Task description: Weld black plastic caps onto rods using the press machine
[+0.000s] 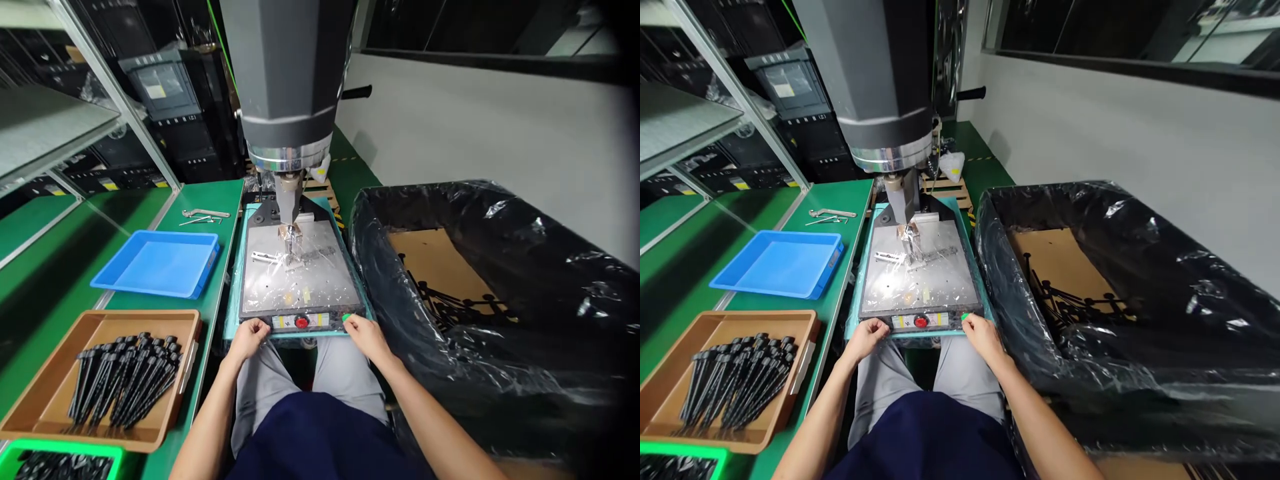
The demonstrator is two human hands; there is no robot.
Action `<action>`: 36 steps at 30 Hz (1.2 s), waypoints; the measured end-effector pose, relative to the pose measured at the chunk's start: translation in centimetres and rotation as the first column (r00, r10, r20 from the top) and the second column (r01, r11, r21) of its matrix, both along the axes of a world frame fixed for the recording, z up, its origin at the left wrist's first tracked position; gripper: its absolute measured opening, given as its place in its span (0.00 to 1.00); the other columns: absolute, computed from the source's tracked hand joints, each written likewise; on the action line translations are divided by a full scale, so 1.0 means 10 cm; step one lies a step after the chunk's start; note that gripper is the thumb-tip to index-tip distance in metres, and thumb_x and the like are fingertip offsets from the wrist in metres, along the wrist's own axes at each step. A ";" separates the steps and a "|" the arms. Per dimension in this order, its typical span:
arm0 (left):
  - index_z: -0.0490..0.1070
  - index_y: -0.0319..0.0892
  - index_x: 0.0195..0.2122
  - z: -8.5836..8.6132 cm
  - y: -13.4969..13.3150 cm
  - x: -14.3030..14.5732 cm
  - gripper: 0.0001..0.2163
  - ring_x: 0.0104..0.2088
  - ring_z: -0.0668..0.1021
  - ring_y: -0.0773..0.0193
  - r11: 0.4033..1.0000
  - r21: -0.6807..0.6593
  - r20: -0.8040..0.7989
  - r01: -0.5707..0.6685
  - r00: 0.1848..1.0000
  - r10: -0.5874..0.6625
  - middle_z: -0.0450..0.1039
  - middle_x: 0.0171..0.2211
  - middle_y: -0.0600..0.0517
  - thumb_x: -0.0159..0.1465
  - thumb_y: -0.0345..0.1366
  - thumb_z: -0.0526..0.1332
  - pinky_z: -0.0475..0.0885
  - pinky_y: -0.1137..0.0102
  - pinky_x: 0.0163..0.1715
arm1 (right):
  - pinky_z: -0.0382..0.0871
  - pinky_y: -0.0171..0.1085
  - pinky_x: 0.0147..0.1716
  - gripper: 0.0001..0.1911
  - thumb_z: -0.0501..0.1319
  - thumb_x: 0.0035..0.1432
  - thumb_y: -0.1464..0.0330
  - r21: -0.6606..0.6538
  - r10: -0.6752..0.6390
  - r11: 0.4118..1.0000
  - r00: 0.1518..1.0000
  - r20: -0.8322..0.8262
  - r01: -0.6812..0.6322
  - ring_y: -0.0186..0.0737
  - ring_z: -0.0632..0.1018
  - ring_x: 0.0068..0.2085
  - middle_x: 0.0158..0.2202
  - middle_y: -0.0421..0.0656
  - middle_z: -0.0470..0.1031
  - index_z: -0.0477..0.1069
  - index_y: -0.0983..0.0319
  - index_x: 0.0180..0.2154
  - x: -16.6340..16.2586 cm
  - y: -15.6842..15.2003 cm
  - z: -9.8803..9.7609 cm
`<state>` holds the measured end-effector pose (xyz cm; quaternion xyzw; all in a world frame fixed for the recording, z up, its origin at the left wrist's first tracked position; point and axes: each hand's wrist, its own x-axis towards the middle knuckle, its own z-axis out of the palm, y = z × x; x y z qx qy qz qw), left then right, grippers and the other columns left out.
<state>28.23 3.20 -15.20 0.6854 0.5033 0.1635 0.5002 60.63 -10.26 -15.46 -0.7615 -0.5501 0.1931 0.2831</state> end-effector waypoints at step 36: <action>0.71 0.40 0.31 -0.48 -0.69 -0.90 0.18 0.37 0.78 0.52 0.820 -0.058 -0.061 -0.570 0.821 0.567 0.75 0.29 0.47 0.51 0.51 0.66 0.72 0.64 0.39 | 0.63 0.53 0.55 0.26 0.61 0.47 0.55 0.056 -0.561 0.818 0.814 -0.149 0.573 0.60 0.70 0.53 0.44 0.55 0.72 0.70 0.64 0.45 0.09 -0.43 -0.64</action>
